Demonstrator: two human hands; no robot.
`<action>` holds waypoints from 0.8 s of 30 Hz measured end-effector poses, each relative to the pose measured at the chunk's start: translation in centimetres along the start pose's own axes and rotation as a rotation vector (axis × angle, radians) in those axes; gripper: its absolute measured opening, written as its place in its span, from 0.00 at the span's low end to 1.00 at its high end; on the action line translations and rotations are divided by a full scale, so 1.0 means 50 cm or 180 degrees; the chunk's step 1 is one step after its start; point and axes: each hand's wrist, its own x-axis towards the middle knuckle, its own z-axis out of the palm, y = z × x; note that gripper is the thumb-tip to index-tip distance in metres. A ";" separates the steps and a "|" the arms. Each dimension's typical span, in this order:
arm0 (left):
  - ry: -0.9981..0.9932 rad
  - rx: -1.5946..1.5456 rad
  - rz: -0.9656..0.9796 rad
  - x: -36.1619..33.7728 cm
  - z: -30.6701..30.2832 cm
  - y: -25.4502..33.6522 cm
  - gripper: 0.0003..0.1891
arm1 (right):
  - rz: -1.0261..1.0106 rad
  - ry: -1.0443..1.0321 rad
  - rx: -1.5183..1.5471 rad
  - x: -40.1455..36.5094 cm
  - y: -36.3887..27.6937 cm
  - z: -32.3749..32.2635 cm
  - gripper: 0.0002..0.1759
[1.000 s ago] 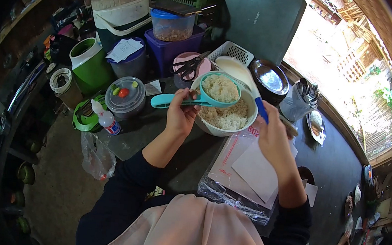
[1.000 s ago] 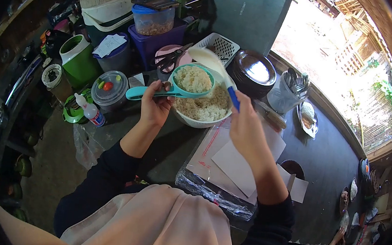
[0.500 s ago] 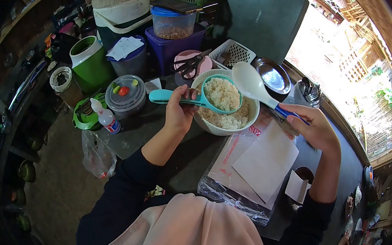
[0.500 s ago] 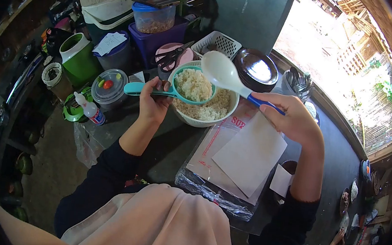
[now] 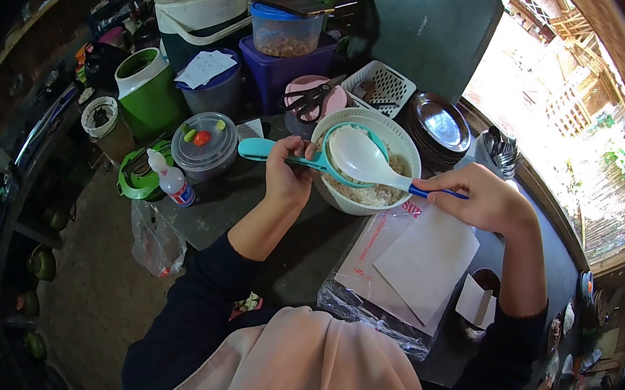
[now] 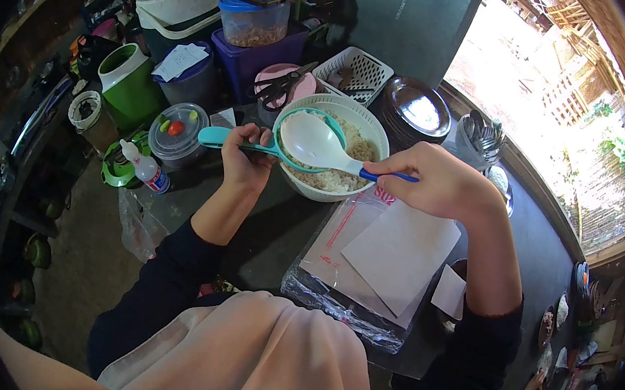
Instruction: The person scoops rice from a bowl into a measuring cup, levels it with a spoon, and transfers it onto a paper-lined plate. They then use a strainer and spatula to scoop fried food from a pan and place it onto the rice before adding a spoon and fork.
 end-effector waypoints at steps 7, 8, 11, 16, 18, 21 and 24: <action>-0.0026 0.0066 0.0134 0.000 -0.004 0.019 0.10 | 0.0058 -0.0089 -0.0082 0.017 -0.013 0.003 0.16; -0.0113 0.0020 0.0144 0.000 -0.007 0.020 0.10 | -0.0042 -0.0110 -0.0205 0.018 -0.012 0.003 0.16; -0.0055 0.0064 0.0156 -0.008 0.001 0.015 0.09 | -0.0004 -0.0182 -0.0326 0.022 -0.021 0.003 0.16; 0.0010 0.0274 0.0196 -0.009 0.004 0.018 0.10 | 0.0179 -0.0178 -0.0427 0.025 -0.022 0.012 0.16; 0.0000 0.0305 0.0212 -0.005 0.000 0.018 0.10 | 0.0082 -0.0134 -0.0419 0.026 -0.021 0.014 0.16; -0.0018 0.0338 0.0171 0.001 -0.001 0.018 0.10 | -0.0072 -0.0044 -0.0410 0.026 -0.005 0.017 0.16; -0.0049 0.0372 0.0056 0.001 0.007 0.018 0.10 | -0.0235 0.0031 -0.0241 0.008 -0.003 0.001 0.16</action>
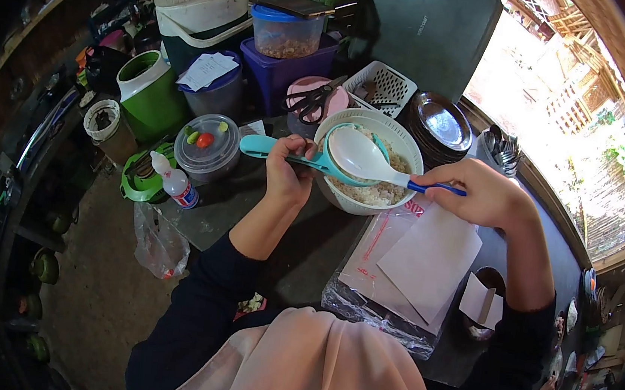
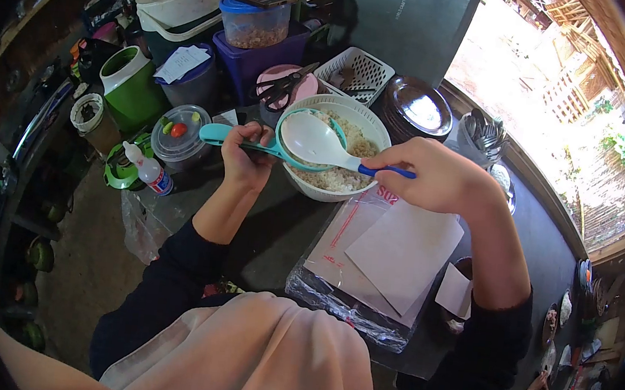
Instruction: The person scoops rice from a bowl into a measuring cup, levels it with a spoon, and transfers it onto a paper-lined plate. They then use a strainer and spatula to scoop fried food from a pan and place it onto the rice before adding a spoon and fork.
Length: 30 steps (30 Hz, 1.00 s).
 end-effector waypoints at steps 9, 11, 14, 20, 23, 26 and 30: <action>-0.0255 -0.0265 -0.0064 -0.002 -0.005 0.006 0.09 | 0.0789 0.0012 0.0535 -0.026 -0.006 -0.056 0.14; -0.0110 -0.0139 0.0010 -0.002 -0.002 0.005 0.10 | 0.0816 -0.0119 0.0604 -0.023 -0.002 -0.041 0.14; -0.0038 -0.0234 -0.0008 0.006 -0.014 -0.001 0.10 | 0.0313 0.0066 0.0343 -0.014 -0.024 -0.020 0.15; 0.0031 -0.0108 0.0037 0.003 -0.008 -0.002 0.09 | 0.0247 0.0187 -0.0268 -0.003 -0.029 0.012 0.17; 0.0078 -0.0022 0.0038 0.004 -0.008 0.001 0.08 | 0.0286 0.0227 -0.0323 0.003 -0.032 0.020 0.17; 0.0004 -0.0085 -0.0070 0.012 -0.021 -0.001 0.07 | 0.0518 0.0043 -0.0317 0.007 -0.033 0.014 0.16; 0.0057 -0.0062 -0.0085 0.006 -0.013 0.005 0.07 | 0.0655 -0.0062 -0.0210 0.020 -0.021 0.018 0.16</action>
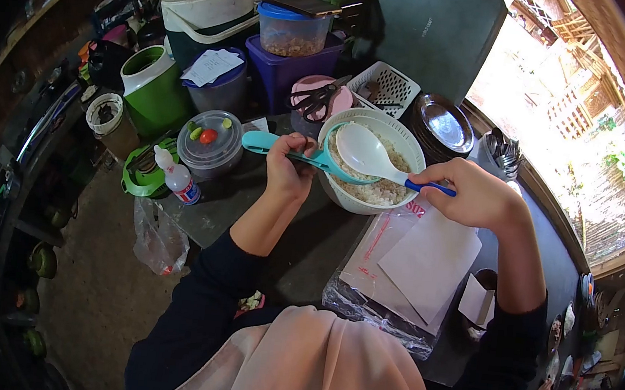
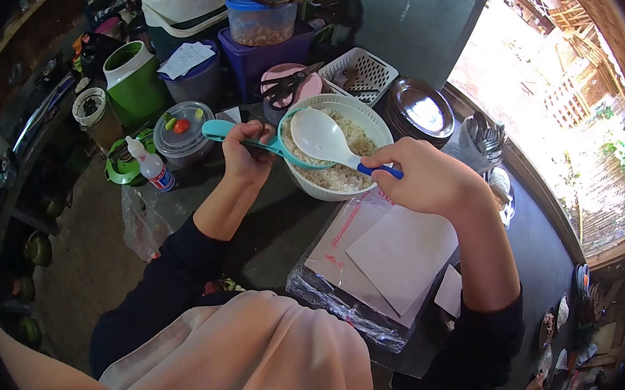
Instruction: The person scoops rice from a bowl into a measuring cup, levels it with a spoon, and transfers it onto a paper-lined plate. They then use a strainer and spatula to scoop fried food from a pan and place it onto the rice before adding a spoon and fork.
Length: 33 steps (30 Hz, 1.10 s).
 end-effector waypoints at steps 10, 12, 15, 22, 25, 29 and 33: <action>-0.0176 -0.0043 -0.0090 0.003 0.003 -0.004 0.07 | 0.0377 -0.0270 0.0498 -0.033 -0.018 -0.050 0.15; -0.0230 -0.0073 -0.0093 0.004 0.005 -0.002 0.07 | 0.0165 -0.0229 0.0616 -0.047 0.018 -0.060 0.16; -0.0279 0.0046 -0.0079 0.002 0.003 -0.008 0.07 | 0.0009 -0.0234 0.0690 -0.057 0.025 -0.067 0.16; -0.0218 0.0088 -0.0056 0.006 0.000 -0.010 0.07 | -0.0446 -0.0129 0.0164 -0.020 0.007 -0.022 0.16; -0.0198 0.0121 -0.0008 0.008 -0.004 -0.007 0.07 | -0.0453 -0.0144 0.0103 -0.017 0.009 -0.007 0.16; -0.0367 0.0226 -0.0083 0.006 -0.009 -0.007 0.07 | -0.0480 -0.0096 0.0256 -0.023 0.012 0.005 0.17; -0.0480 0.0201 -0.0051 0.010 -0.012 -0.012 0.07 | -0.0169 -0.0255 0.0337 -0.023 0.011 0.004 0.17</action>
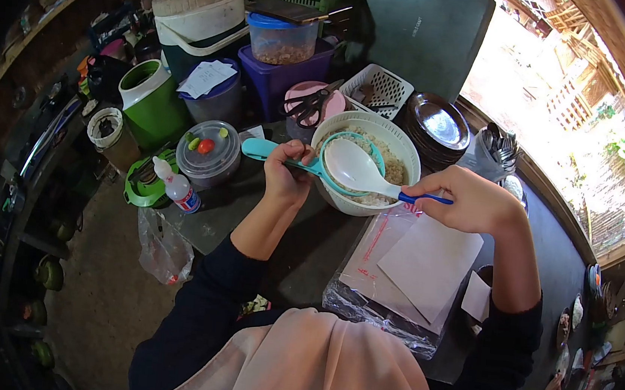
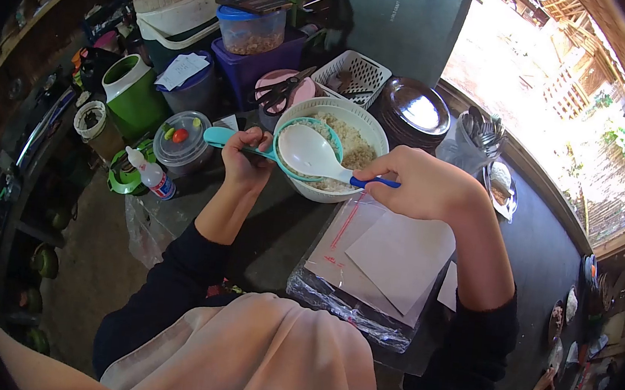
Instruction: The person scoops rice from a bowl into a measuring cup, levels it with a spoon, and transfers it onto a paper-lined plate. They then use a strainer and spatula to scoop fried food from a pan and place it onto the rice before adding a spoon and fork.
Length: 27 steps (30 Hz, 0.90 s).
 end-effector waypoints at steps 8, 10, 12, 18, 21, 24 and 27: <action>0.0114 0.0114 -0.0110 -0.003 0.003 0.001 0.05 | -0.0852 0.0404 0.0092 -0.018 0.043 -0.007 0.16; 0.0147 0.0062 -0.0046 -0.007 0.017 0.002 0.05 | 0.0151 0.0186 0.0580 -0.038 0.010 -0.033 0.15; 0.0182 0.0019 -0.0012 -0.011 0.024 0.004 0.05 | 0.0379 0.0145 0.0862 -0.030 0.027 -0.038 0.15; 0.0199 0.0111 -0.0093 -0.004 0.007 0.005 0.06 | 0.0593 0.0002 0.1547 -0.014 0.118 -0.056 0.16; 0.0148 0.0030 -0.0083 -0.006 0.014 0.004 0.06 | 0.0547 0.0162 0.1380 -0.018 0.111 -0.047 0.16; 0.0425 0.0081 -0.0110 -0.010 0.024 0.006 0.06 | 0.0449 0.0262 0.1217 -0.031 0.084 -0.040 0.16; 0.0382 0.0122 -0.0135 -0.008 0.019 0.002 0.06 | 0.0346 0.0309 0.0930 -0.035 0.064 -0.032 0.16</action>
